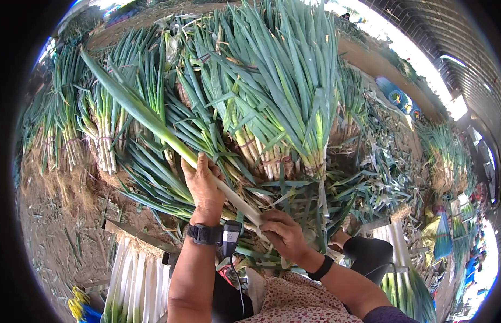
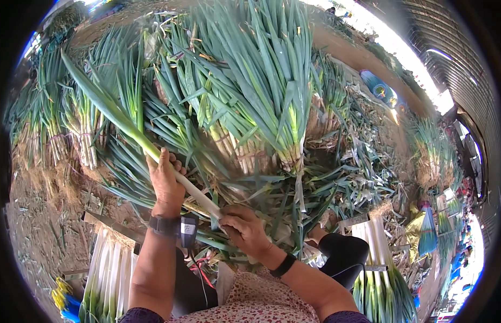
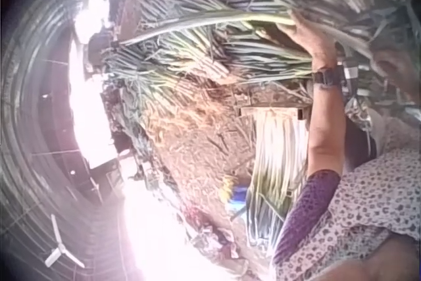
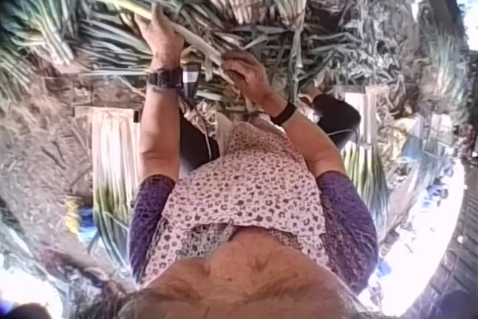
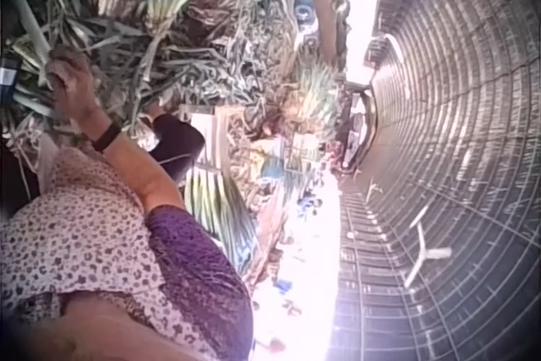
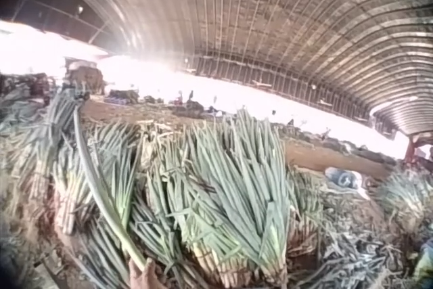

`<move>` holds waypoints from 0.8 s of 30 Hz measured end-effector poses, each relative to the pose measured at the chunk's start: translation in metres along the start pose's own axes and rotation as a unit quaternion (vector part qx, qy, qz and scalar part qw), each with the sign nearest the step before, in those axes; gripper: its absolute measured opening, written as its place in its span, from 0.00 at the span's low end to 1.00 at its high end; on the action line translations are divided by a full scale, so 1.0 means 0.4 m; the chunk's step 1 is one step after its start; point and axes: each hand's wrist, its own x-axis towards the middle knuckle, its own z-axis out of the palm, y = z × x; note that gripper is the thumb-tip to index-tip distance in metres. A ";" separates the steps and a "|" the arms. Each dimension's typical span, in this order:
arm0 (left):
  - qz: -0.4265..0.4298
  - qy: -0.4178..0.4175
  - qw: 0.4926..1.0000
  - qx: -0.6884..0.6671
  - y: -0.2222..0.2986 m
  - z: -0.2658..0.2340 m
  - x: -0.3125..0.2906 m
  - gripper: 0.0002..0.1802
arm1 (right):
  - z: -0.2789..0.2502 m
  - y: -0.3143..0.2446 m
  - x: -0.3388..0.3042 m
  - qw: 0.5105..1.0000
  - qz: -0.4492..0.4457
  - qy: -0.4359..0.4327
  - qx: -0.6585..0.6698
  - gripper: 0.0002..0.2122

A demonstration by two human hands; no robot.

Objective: The person peels the outer layers from individual leeks by hand, removes the roots, and places the cleaned leeks onto a metal rack. After processing several leeks, the person gathers the cleaned batch from the rack and sets them aside.

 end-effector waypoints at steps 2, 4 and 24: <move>0.007 0.027 1.000 0.010 0.011 -0.009 0.020 0.14 | -0.018 -0.042 0.002 0.999 -0.012 -0.021 0.044 0.13; 0.028 0.062 0.996 0.057 0.022 -0.012 0.043 0.13 | -0.072 -0.101 -0.032 0.948 0.227 -0.193 0.112 0.08; 0.039 0.000 0.998 0.044 0.048 0.010 0.034 0.12 | -0.051 -0.009 0.007 0.949 0.203 -0.213 -0.109 0.12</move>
